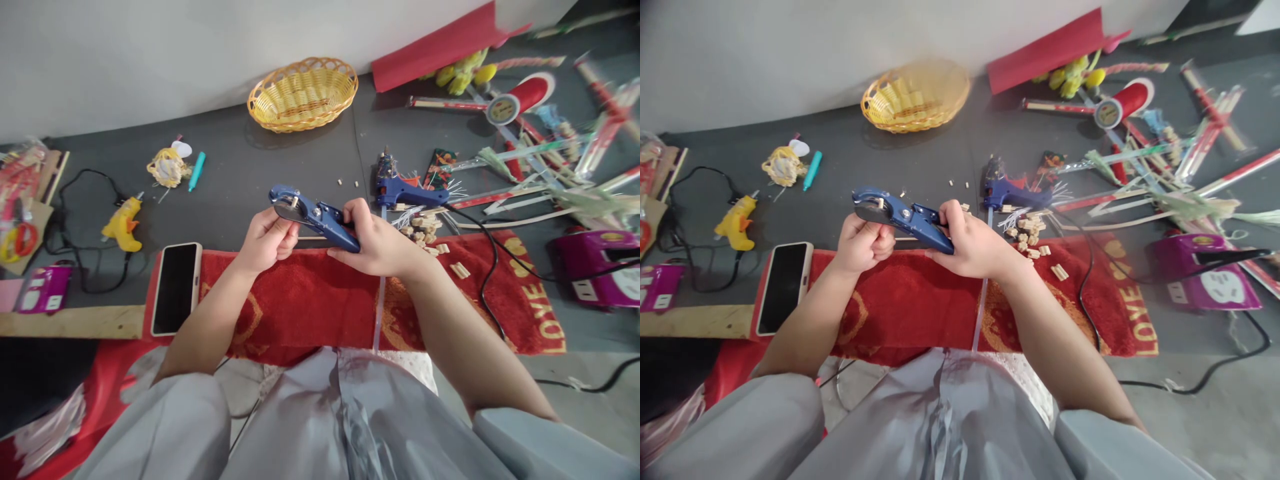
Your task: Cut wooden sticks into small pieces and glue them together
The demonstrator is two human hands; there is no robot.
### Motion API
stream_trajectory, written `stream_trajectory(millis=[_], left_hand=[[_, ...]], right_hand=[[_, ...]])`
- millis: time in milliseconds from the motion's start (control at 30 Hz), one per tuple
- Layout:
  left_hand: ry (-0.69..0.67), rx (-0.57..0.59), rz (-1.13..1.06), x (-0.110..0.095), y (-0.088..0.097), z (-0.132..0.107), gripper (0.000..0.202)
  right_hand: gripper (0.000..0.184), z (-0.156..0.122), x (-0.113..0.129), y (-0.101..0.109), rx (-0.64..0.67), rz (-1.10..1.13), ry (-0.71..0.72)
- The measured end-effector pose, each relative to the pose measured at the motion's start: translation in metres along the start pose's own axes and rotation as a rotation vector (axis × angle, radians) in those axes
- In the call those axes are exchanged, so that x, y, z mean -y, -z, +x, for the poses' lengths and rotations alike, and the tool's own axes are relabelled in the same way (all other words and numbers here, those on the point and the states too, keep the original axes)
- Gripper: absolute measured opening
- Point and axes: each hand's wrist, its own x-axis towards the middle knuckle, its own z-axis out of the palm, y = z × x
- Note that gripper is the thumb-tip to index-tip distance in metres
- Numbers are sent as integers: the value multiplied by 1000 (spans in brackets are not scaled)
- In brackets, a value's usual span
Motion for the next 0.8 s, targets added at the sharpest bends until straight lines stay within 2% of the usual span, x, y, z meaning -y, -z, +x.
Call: stream_trajectory(millis=[233,533,667,800], left_hand=[[112,81,60,-11,5,-2,44],[94,203,58,-14,8,-2,43],[131,203,46,-14,7,-2,43],[118,138,43,-11,10,-1,40]], right_hand=[[43,-1,1,6,51,-14,-34],[44,-2,4,11,94,24,-17],[45,-2,4,11,68,3,-27],[45,-2,3,12,59,-32,-47]])
